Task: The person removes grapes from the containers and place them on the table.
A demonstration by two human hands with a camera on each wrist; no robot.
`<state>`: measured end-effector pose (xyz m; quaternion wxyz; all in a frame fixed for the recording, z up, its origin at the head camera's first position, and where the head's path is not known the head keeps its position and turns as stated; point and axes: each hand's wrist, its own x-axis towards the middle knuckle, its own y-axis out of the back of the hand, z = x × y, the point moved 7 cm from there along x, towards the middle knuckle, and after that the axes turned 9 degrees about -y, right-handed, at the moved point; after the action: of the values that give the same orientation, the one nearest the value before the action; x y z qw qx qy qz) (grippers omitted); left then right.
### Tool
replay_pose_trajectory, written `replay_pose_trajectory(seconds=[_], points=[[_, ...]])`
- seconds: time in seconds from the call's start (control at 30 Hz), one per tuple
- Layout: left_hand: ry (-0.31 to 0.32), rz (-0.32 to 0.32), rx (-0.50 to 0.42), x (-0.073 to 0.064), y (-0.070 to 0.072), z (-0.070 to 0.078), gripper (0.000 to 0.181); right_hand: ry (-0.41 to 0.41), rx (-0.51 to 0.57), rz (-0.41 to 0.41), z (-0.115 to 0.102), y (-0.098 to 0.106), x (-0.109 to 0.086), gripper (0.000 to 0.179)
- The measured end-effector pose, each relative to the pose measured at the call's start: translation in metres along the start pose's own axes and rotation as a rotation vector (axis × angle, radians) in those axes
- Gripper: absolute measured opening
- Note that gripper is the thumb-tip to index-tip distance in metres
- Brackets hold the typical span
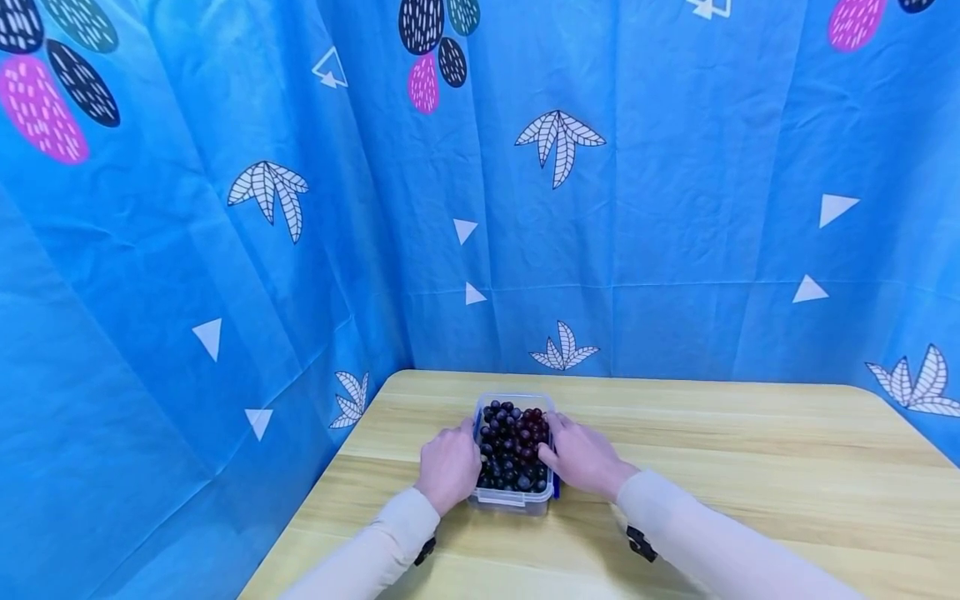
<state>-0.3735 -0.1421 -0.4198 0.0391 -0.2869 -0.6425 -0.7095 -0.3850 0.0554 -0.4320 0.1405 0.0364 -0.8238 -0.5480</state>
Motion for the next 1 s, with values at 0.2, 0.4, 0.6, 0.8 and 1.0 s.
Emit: replay_pose_trajectory(seconds=[0.2, 0.4, 0.6, 0.8, 1.0], points=[[-0.027, 0.002, 0.003, -0.004, 0.002, 0.008, 0.031, 0.011, -0.015, 0.008, 0.004, 0.002, -0.007, 0.064], [-0.047, 0.009, 0.023, -0.005, 0.005, 0.016, 0.028, -0.007, -0.044, 0.021, 0.008, 0.005, -0.014, 0.065], [-0.051, -0.023, 0.033, -0.004, 0.001, 0.02, 0.03, -0.015, -0.075, 0.032, 0.009, 0.01, -0.02, 0.064], [-0.075, -0.022, 0.041, -0.003, 0.004, 0.02, 0.028, -0.015, -0.091, 0.021, 0.008, 0.01, -0.023, 0.064], [-0.085, -0.019, -0.015, 0.0, 0.008, 0.016, 0.017, -0.009, -0.097, 0.027, 0.008, 0.008, -0.021, 0.064]])
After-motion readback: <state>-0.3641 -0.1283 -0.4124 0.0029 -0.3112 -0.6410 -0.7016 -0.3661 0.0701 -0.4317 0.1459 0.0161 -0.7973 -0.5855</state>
